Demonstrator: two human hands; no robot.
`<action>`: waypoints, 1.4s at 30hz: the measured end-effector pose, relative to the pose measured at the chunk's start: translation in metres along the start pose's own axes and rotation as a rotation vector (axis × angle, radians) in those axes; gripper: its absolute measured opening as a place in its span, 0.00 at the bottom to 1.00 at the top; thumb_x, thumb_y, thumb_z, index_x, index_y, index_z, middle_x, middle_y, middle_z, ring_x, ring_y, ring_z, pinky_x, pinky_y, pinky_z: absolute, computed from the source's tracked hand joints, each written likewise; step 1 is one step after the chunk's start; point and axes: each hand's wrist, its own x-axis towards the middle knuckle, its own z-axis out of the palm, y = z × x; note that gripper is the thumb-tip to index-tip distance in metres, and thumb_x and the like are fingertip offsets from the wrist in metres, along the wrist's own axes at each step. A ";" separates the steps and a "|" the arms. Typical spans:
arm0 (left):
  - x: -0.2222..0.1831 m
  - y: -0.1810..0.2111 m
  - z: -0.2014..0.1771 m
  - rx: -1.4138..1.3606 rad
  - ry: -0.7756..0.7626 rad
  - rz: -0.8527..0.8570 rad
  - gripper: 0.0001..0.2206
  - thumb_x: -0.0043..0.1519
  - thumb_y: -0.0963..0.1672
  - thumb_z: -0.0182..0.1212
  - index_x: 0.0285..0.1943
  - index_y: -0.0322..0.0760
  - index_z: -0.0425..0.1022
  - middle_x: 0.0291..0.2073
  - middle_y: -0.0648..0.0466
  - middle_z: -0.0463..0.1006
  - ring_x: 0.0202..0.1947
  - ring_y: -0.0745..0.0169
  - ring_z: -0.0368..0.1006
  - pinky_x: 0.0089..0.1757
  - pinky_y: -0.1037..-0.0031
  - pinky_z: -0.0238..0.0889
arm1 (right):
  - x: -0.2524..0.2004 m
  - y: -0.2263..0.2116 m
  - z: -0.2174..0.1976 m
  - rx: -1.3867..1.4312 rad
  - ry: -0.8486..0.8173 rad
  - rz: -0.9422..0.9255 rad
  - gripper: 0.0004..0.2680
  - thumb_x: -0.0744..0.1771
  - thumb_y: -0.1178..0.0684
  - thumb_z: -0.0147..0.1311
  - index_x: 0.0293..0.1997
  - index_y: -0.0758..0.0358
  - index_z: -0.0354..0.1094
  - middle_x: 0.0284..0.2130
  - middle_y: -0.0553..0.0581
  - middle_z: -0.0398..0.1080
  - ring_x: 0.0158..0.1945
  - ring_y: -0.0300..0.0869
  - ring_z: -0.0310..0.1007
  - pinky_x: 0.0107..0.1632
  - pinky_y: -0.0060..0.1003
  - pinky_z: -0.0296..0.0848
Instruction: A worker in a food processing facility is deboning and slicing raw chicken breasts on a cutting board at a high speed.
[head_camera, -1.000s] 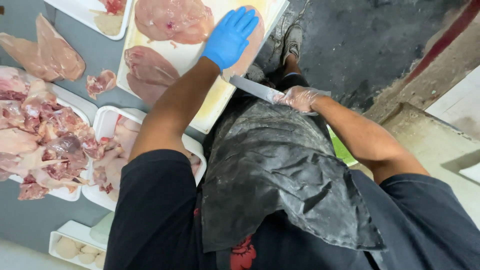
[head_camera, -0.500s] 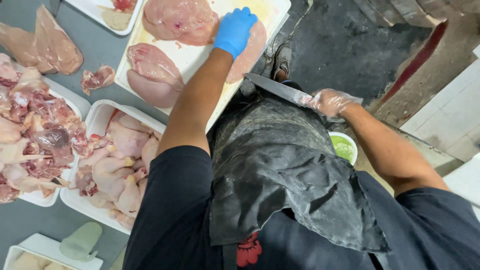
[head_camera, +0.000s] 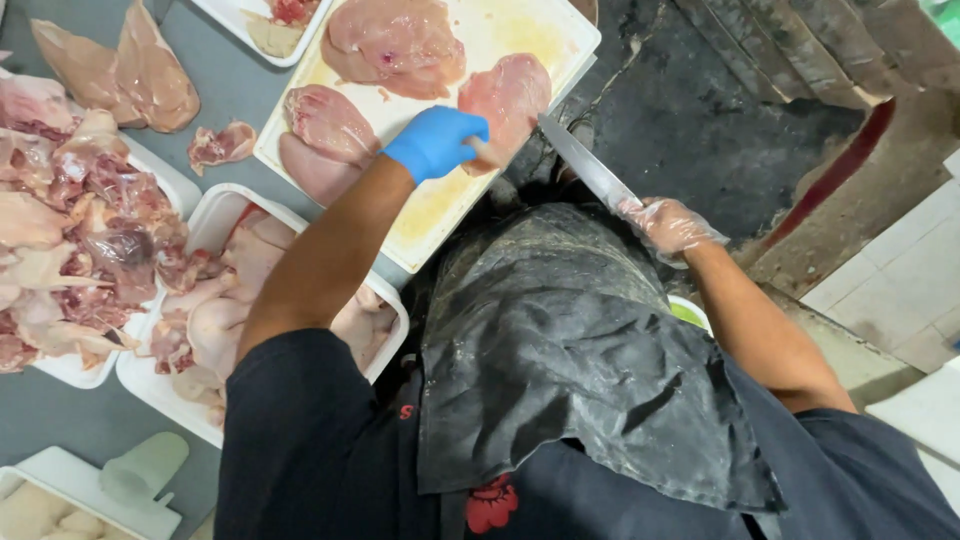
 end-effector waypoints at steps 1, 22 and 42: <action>-0.026 -0.002 -0.001 -0.100 0.035 0.009 0.12 0.66 0.44 0.57 0.57 0.50 0.79 0.45 0.43 0.83 0.48 0.33 0.76 0.49 0.50 0.67 | 0.033 0.019 0.012 0.077 0.015 -0.047 0.25 0.69 0.25 0.46 0.62 0.54 0.72 0.44 0.59 0.78 0.47 0.52 0.79 0.52 0.45 0.74; -0.173 0.058 -0.098 -0.604 0.350 -0.097 0.07 0.68 0.44 0.68 0.52 0.43 0.78 0.36 0.46 0.82 0.43 0.49 0.80 0.50 0.54 0.73 | 0.072 -0.012 0.049 -0.374 -0.053 -0.484 0.22 0.72 0.30 0.45 0.60 0.57 0.76 0.53 0.62 0.80 0.64 0.55 0.75 0.67 0.47 0.72; 0.079 0.010 0.049 0.291 0.271 0.153 0.35 0.78 0.53 0.58 0.87 0.38 0.44 0.84 0.48 0.41 0.83 0.41 0.38 0.77 0.53 0.36 | 0.038 -0.050 0.055 0.582 -0.004 0.065 0.17 0.72 0.30 0.45 0.46 0.48 0.74 0.23 0.47 0.69 0.22 0.39 0.64 0.27 0.39 0.59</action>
